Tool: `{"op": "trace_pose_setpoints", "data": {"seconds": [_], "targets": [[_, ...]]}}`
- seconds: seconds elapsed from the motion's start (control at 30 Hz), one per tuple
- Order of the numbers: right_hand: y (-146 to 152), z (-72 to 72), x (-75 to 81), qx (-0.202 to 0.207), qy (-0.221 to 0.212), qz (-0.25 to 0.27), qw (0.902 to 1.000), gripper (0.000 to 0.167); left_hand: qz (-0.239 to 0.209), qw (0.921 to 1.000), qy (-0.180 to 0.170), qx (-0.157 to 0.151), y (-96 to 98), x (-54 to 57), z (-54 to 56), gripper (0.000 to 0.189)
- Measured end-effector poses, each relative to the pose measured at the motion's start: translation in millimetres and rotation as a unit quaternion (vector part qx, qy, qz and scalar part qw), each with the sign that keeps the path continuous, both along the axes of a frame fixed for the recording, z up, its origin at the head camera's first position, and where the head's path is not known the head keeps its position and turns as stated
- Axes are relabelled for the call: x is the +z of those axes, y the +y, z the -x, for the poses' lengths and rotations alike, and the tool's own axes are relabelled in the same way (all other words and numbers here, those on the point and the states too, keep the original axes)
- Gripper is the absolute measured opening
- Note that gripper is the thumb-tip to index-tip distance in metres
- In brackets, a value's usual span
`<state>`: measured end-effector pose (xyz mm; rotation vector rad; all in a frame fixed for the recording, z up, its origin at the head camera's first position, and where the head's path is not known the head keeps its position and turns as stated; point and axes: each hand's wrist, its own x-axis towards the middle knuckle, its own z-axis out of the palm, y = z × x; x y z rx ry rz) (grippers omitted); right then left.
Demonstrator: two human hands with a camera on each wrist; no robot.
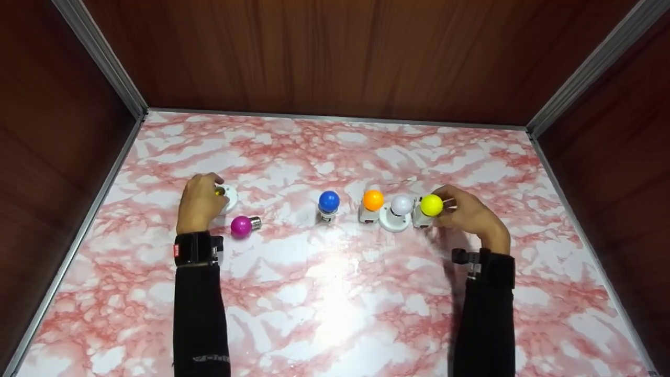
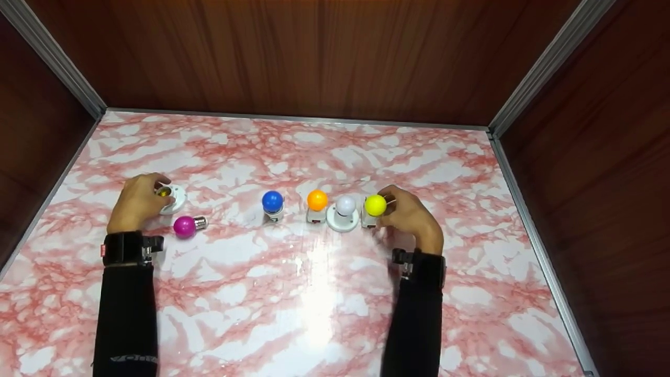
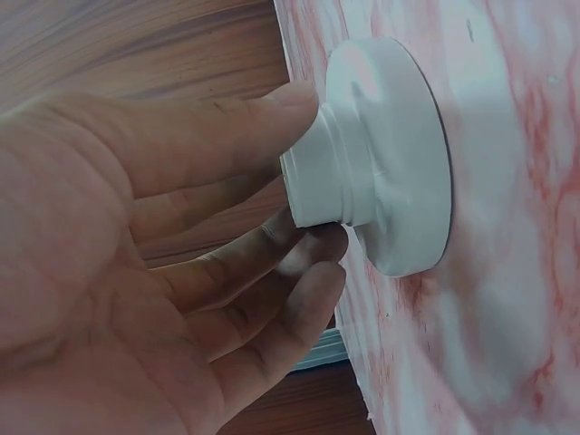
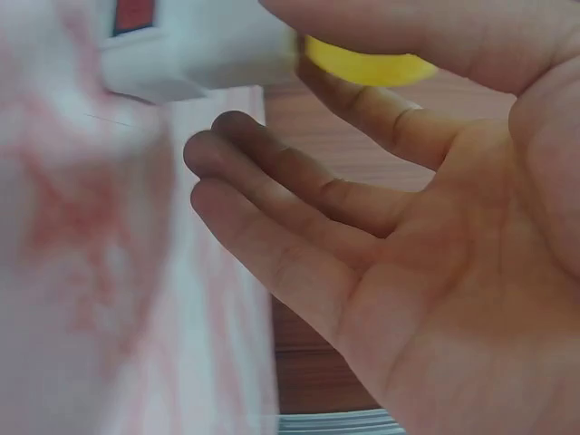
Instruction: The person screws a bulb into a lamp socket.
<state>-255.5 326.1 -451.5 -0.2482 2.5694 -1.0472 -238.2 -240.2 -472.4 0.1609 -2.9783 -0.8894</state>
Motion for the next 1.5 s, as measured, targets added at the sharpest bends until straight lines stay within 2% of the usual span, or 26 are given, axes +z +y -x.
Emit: {"op": "trace_pose_setpoints", "data": {"seconds": [0.17, 0.27, 0.33, 0.43, 0.53, 0.6, 0.7, 0.83, 1.0, 1.2, 1.33, 1.5], "targets": [[-7.4, -3.7, 15.6, 0.004, 0.049, 0.024, 0.9985, 0.056, 0.002, 1.0000, -0.005, 0.004, -5.2, 0.9, -1.2, 0.047], [-16.7, -5.5, 22.4, 0.000, 0.105, 0.029, 0.9941, 0.053, 0.003, 0.9999, -0.010, 0.008, -7.9, 2.3, -2.2, 0.047], [-25.9, -6.0, 25.4, -0.007, 0.157, 0.036, 0.9869, 0.048, 0.002, 0.9999, -0.013, 0.009, -9.2, 3.8, -2.5, 0.048], [-48.0, -4.8, 27.5, -0.017, 0.237, 0.068, 0.9691, 0.040, 0.002, 0.9997, -0.019, 0.012, -11.2, 6.0, -2.8, 0.047], [-80.5, -4.1, 29.8, -0.005, 0.286, 0.103, 0.9528, 0.036, 0.004, 0.9996, -0.022, 0.016, -13.3, 7.3, -3.4, 0.047], [-105.8, -4.6, 30.6, 0.018, 0.299, 0.117, 0.9468, 0.035, 0.005, 0.9996, -0.022, 0.019, -14.6, 7.0, -4.3, 0.047], [-145.2, -6.3, 30.1, 0.060, 0.302, 0.113, 0.9446, 0.033, 0.005, 0.9997, -0.017, 0.019, -15.3, 4.8, -5.4, 0.047], [-195.2, -8.1, 25.5, 0.120, 0.281, 0.100, 0.9468, 0.032, 0.007, 0.9998, -0.003, 0.017, -14.7, 0.4, -5.1, 0.046], [-242.7, -10.3, 19.7, 0.178, 0.264, 0.076, 0.9451, 0.032, 0.004, 0.9999, 0.009, 0.003, -11.8, -4.0, -1.5, 0.042], [-285.5, -12.0, 7.3, 0.230, 0.237, 0.063, 0.9418, 0.031, -0.013, 0.9999, 0.006, -0.009, -10.3, -7.3, 2.2, 0.040], [-319.1, -12.2, -4.7, 0.254, 0.201, 0.057, 0.9445, 0.036, -0.019, 0.9998, 0.001, -0.008, -12.5, -9.6, 4.0, 0.044], [-355.9, -11.7, -18.8, 0.280, 0.196, 0.006, 0.9399, 0.044, -0.027, 0.9996, -0.001, -0.006, -16.8, -11.5, 6.5, 0.044]]}}
